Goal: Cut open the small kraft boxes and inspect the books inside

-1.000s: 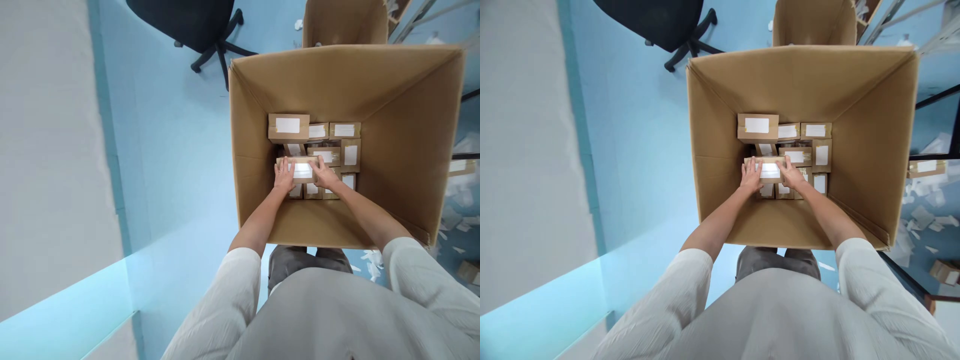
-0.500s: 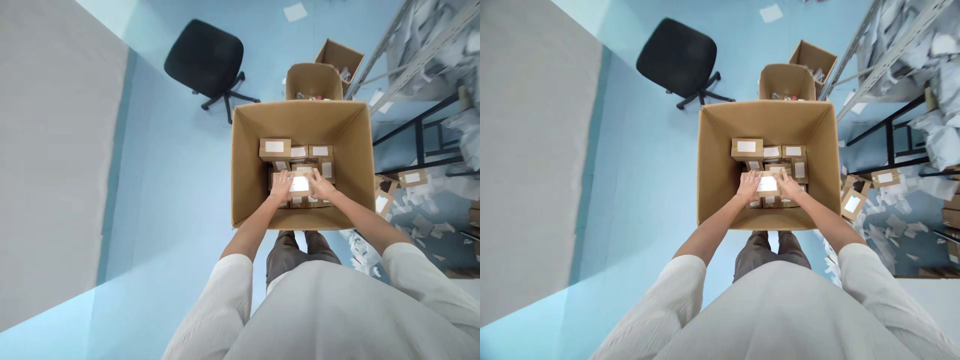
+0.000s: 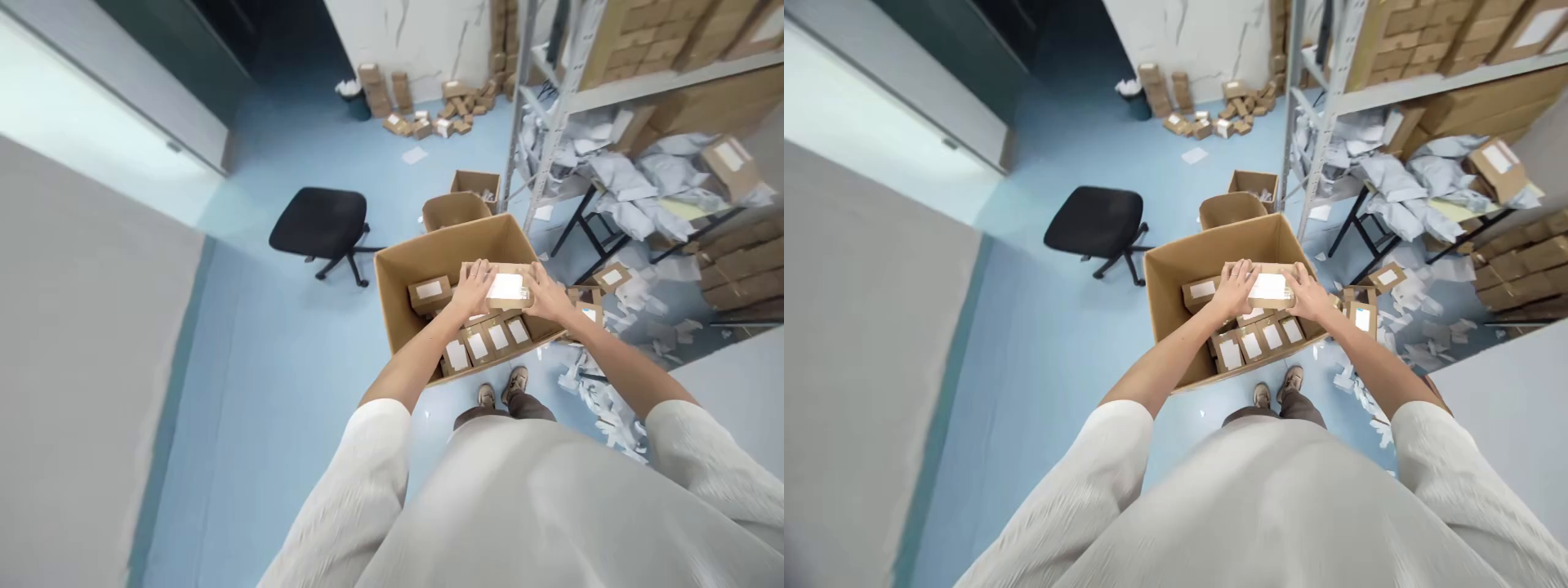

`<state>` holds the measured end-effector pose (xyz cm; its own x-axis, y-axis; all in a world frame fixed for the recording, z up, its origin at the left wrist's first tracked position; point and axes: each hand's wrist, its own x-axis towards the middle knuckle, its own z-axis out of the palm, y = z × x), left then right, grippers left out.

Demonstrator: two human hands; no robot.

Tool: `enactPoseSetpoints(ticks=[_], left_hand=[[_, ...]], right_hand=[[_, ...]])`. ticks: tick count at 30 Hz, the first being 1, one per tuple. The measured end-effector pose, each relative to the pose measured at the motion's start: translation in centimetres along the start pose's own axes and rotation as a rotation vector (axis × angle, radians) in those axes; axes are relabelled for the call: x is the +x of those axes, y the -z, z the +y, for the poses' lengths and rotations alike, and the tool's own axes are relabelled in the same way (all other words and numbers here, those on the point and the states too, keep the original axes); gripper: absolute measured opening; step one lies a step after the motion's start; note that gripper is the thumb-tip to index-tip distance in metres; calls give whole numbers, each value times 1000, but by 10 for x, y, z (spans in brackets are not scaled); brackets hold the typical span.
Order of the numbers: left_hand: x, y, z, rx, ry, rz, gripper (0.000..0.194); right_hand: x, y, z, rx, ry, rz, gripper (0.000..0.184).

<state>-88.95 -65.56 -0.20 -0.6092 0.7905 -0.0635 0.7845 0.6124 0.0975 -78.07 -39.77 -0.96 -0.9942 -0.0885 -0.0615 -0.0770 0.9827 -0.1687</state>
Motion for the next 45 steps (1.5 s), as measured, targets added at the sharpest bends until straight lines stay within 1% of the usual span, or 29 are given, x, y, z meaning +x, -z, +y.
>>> enactPoseSetpoints(ticks=[2,5,9,12,14,16,20,22,25,27,29,32,36,41,45], left_hand=[[12,19,18,29,-67,31,133],[29,38,51,49,-172,51,130],[54,47,108,42,-330,35,133],[73,49,162,58,-443,31,133],[85,49,204,76,-523,17,135],[95,48,251,95,-603,-5,136],[101,38,356,129,-766,-20,130],[98,28,410,136,-845,-21,127],[90,8,486,142,-934,-42,126],[83,-6,530,139,-967,-66,126],[78,-18,565,135,-981,-89,125],[75,-31,605,140,-1011,-123,126],[82,-38,643,136,-1066,-160,128],[106,-49,678,145,-1126,-178,128],[137,-57,701,141,-1167,-196,127]], right_hand=[[-24,19,9,-10,-38,63,127],[-67,42,22,-26,-129,119,124],[-135,61,41,-32,-297,131,121],[-193,66,59,-20,-413,147,121],[-235,66,72,-16,-495,168,121],[-281,63,85,-13,-578,188,122],[-382,54,107,0,-740,194,122],[-434,47,117,12,-820,186,120],[-505,36,129,40,-925,158,118],[-545,28,137,60,-976,138,118],[-577,22,143,77,-1014,125,119],[-611,15,152,106,-1065,112,119],[-638,9,163,144,-1133,114,117],[-656,7,182,170,-1197,122,115],[-659,6,211,177,-1219,121,117]])
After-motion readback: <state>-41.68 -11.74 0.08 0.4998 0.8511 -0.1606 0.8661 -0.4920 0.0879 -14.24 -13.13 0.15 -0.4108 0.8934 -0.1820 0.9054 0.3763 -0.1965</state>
